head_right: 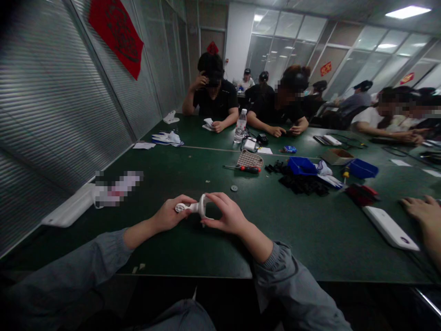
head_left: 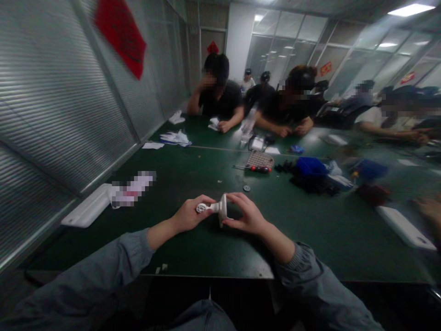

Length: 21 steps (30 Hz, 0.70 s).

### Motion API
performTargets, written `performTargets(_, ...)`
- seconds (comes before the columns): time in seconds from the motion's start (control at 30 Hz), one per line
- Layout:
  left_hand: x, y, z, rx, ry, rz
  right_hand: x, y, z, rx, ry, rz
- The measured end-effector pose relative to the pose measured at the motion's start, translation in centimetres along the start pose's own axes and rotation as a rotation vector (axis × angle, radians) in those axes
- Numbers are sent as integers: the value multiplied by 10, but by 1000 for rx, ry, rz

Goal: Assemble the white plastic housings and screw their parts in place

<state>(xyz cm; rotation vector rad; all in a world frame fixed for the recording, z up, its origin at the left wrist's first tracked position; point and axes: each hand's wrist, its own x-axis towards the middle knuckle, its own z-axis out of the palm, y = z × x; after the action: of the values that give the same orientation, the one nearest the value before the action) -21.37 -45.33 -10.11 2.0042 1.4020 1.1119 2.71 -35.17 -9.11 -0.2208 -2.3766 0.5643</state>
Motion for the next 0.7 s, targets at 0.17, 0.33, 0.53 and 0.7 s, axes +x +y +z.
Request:
performTargets(0.17,2,-1,2,-29,16,19,0,0,-3,-32,8,-14)
performTargets(0.33,1,-6,1,67,6,270,1,-1,-3,45,4,-4)
performTargets(0.53,1,-8,-2,345,53,483,1,-1,0,134,31,41)
performTargets(0.7,1,-4,-8,624,99,612,2,-1,3,286,26,145)
